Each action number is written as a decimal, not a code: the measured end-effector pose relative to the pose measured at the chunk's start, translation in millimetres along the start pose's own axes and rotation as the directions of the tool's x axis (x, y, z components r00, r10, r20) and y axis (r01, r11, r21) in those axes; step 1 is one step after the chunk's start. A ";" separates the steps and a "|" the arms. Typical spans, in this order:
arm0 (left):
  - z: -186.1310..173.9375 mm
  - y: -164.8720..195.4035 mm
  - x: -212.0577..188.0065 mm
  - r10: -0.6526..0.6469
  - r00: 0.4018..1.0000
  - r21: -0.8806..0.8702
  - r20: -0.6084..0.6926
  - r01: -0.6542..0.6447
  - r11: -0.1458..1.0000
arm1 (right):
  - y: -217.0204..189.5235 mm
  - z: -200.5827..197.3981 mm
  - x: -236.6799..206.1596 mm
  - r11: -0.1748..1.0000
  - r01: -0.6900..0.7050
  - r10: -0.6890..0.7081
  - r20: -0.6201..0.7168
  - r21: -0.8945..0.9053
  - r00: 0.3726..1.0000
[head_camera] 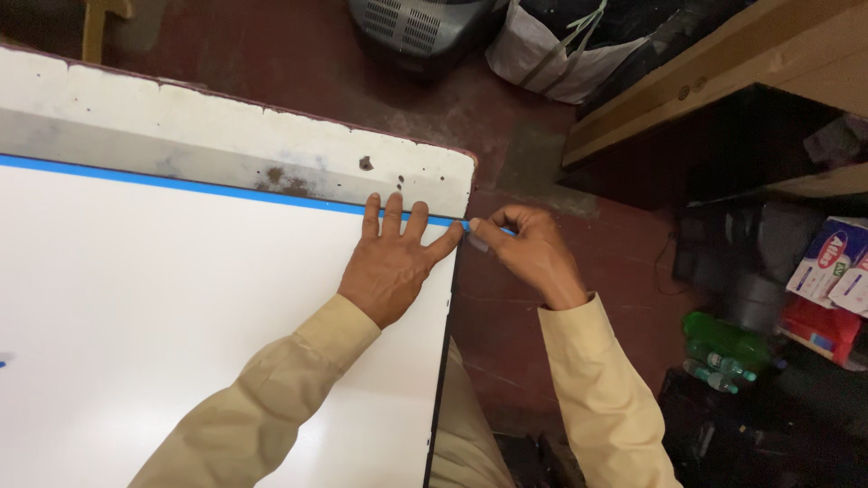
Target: The person applies blue painter's tape along the edges of a large white rectangular panel on a cluttered workbench, pressing the tape down with their fingers and rotating the panel to reach each side. They use pliers to cut the tape from the roll and smooth each strip along the frame.
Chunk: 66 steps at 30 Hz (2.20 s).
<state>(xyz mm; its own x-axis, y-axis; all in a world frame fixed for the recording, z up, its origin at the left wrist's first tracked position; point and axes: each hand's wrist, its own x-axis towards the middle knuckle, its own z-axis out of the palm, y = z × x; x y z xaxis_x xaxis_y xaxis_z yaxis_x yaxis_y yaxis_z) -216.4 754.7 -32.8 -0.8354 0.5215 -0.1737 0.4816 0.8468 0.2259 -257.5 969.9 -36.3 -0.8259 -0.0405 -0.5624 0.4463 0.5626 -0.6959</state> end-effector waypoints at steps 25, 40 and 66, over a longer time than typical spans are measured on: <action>-28.4 -179.3 -328.7 -0.754 0.271 -0.244 -0.598 0.834 0.494 | -4.3 94.8 -42.4 0.961 0.229 -0.272 -0.394 -0.152 0.878; 39.2 -199.4 -391.2 -0.903 0.328 -0.573 -0.277 0.698 0.430 | -88.8 219.2 -154.3 0.814 0.580 -0.578 -0.135 -0.028 0.805; -17.7 -2.5 106.4 -0.084 0.915 -0.300 0.395 0.216 0.929 | 41.6 82.4 -138.2 0.551 -0.256 0.427 -0.005 0.795 0.904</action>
<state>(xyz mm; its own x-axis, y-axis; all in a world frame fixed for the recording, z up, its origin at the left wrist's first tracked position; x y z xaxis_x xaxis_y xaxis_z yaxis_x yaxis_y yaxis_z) -311.2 806.1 -34.9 -0.7001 0.4469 -0.5568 0.1879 0.8677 0.4602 -96.4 930.8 -24.3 -0.5577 0.2082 -0.8035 0.7307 -0.3362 -0.5942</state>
